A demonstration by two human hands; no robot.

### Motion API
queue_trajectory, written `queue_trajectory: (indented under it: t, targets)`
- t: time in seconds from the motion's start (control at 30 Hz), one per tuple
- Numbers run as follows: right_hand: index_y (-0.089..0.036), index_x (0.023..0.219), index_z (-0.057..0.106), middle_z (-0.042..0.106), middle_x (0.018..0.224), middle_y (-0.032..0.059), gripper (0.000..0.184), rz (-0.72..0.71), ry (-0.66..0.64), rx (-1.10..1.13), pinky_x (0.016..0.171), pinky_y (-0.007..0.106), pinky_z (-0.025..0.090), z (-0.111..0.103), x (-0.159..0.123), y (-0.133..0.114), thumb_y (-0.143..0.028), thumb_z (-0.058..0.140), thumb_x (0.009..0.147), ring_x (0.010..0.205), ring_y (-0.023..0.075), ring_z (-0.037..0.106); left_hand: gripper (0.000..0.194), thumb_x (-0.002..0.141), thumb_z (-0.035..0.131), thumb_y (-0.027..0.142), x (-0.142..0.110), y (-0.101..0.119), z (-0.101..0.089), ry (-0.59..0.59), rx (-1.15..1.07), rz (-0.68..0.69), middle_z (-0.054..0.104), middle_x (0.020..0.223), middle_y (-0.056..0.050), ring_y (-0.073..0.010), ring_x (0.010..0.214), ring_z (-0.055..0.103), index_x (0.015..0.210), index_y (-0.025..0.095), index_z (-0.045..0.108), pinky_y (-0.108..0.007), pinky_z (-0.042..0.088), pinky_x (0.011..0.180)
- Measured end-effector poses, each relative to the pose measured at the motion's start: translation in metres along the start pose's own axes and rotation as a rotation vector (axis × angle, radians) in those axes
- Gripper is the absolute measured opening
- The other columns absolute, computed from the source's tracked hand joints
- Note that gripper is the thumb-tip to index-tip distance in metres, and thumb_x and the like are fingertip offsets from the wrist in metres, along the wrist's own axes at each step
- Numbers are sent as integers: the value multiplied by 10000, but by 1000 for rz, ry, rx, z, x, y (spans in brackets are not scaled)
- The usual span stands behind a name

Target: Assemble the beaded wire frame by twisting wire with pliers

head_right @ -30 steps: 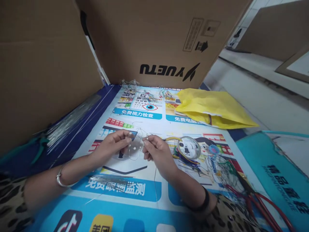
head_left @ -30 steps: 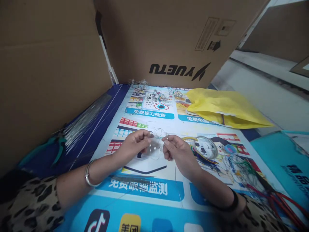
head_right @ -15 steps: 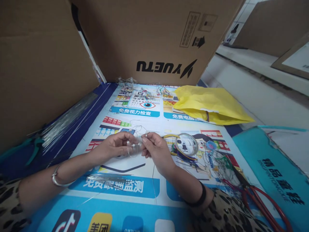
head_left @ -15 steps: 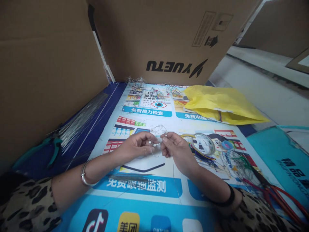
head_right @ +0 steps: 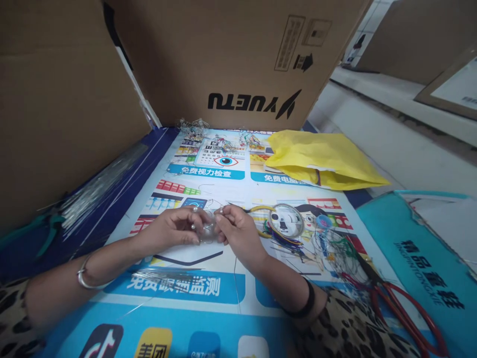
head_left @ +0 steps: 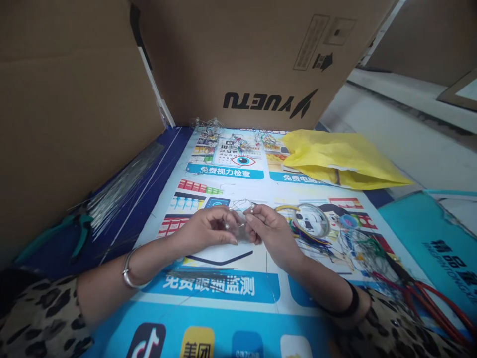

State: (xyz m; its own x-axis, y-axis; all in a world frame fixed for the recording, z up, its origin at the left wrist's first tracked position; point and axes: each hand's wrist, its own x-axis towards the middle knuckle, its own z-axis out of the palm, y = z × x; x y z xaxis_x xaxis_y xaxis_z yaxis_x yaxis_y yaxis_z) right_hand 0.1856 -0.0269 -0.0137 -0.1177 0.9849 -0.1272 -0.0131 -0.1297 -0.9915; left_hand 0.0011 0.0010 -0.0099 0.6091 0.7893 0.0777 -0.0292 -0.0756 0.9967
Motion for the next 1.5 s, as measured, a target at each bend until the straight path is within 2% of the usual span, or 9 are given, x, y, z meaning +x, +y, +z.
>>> queue_trajectory:
  t: [0.1, 0.2, 0.27, 0.63, 1.0, 1.1, 1.2, 1.33, 1.5]
  targets:
    - [-201, 865, 548, 561, 604, -54, 218, -10, -20, -6, 435, 198, 379, -1, 0, 1, -404, 579, 791, 461, 72, 505, 166, 646, 727, 203, -1, 5, 1, 70, 11, -57, 631, 791, -26, -117, 722, 582, 654, 134, 576, -250, 455, 664]
    - [-198, 899, 568, 567, 619, -43, 238, -23, -50, -10, 443, 198, 380, -1, -1, 0, -419, 556, 811, 476, 74, 517, 217, 703, 687, 280, -1, 6, 2, 156, -28, -151, 611, 638, 5, -80, 534, 519, 691, 143, 519, -208, 406, 513]
    - [-194, 914, 586, 571, 634, -33, 259, -40, -89, -6, 453, 204, 387, -1, -2, -1, -432, 525, 833, 488, 77, 520, 249, 734, 663, 325, -1, 6, 1, 209, -68, -187, 609, 601, 12, -77, 497, 509, 719, 150, 488, -199, 393, 484]
    - [-197, 908, 626, 554, 644, -21, 299, -75, -101, 58, 467, 215, 362, -1, -4, -1, -452, 476, 866, 508, 81, 504, 285, 731, 663, 333, 2, 3, 0, 270, -111, -196, 547, 589, 46, -73, 486, 505, 718, 162, 435, -198, 392, 480]
    - [-197, 881, 609, 565, 697, -4, 318, -62, -53, 30, 473, 217, 349, 0, -2, -1, -480, 466, 857, 557, 89, 503, 199, 720, 623, 211, 5, -1, -1, 401, 55, -81, 442, 704, 54, -54, 555, 427, 814, 175, 451, -187, 348, 510]
    - [-191, 835, 589, 554, 687, -6, 285, -98, -37, -57, 486, 217, 370, 0, -1, 0, -458, 488, 849, 570, 90, 487, 186, 720, 609, 202, 4, -3, -1, 385, 90, -91, 439, 712, 50, -56, 562, 414, 829, 176, 461, -186, 333, 510]
    - [-211, 899, 530, 538, 686, -30, 242, -90, -23, -77, 483, 210, 389, 0, -1, 2, -435, 552, 810, 570, 89, 486, 198, 711, 612, 199, 3, -6, 1, 335, 106, -106, 421, 653, 58, -62, 543, 399, 852, 177, 475, -183, 308, 489]
    - [-243, 1040, 446, 548, 723, -48, 366, -67, -14, -37, 466, 207, 399, 1, -1, 1, -420, 611, 766, 564, 92, 517, 229, 676, 635, 184, 2, -4, 5, 283, 101, -120, 400, 599, 75, -51, 494, 361, 847, 175, 484, -175, 284, 461]
    - [-212, 939, 563, 548, 633, -39, 261, -51, -43, -107, 437, 205, 380, 0, -2, -2, -441, 531, 818, 495, 85, 517, 294, 669, 663, 221, 1, 3, 8, 217, 21, -152, 419, 609, 74, -57, 517, 394, 882, 169, 467, -188, 318, 492]
